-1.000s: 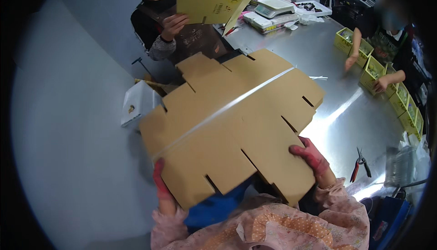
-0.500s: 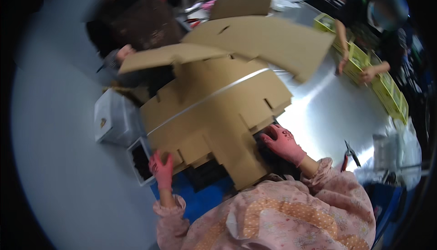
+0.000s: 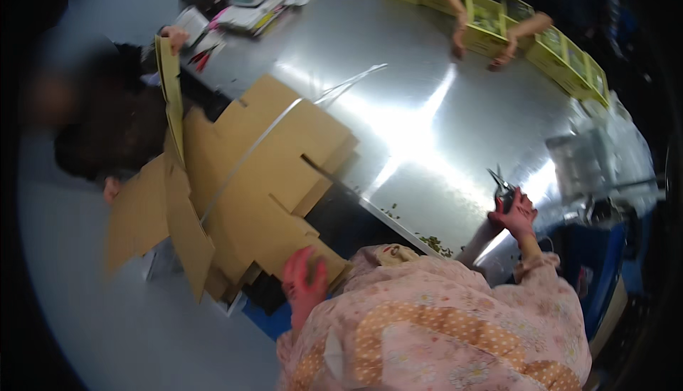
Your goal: The person assembles flat cardboard sheets into small yellow boxes by folding and tucking the flaps. They handle each box one at a time, aligning edges and securing the sides, then place the finished boxes on the table.
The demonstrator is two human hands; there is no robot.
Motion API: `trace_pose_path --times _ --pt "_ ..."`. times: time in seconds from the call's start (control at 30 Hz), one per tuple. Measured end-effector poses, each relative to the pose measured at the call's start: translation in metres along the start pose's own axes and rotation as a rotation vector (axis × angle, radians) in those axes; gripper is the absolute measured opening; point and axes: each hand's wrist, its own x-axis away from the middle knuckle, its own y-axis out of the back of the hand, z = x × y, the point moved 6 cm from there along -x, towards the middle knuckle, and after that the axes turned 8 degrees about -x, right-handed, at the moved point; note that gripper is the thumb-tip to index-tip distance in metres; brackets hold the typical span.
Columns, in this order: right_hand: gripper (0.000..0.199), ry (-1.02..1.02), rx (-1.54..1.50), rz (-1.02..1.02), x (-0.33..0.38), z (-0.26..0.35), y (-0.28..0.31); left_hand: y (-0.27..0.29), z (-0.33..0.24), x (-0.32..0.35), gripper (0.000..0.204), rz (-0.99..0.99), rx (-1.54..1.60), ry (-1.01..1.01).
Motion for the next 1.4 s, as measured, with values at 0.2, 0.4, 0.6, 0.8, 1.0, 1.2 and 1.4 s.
trace_pose_path --times 0.2,0.4,0.6,0.8,1.0,1.2,1.4 --pt "0.061 0.044 -0.156 0.009 -0.007 0.007 -0.027 0.001 -0.005 -0.107 0.036 -0.121 -0.199 -0.183" --pt "0.032 0.253 -1.163 0.706 0.053 0.198 -0.025 -0.041 0.068 -0.208 0.050 0.031 -0.441 0.015" --pt "0.024 -0.024 -1.476 1.361 0.105 0.379 -0.026 -0.064 0.129 -0.228 0.054 0.012 -0.494 0.176" --pt "0.024 -0.039 -1.219 1.609 0.105 0.477 -0.062 -0.057 0.116 -0.227 0.045 -0.216 -0.577 0.042" --pt "0.029 -0.002 -1.043 1.482 0.094 0.483 -0.076 -0.058 0.116 -0.222 0.047 -0.142 -0.530 0.138" --pt "0.029 0.092 -1.057 1.416 0.090 0.501 -0.073 -0.051 0.106 -0.224 0.041 -0.215 -0.527 0.060" --pt "0.032 0.190 -1.060 1.342 0.089 0.506 -0.076 -0.049 0.100 -0.266 0.031 0.021 -0.555 0.106"
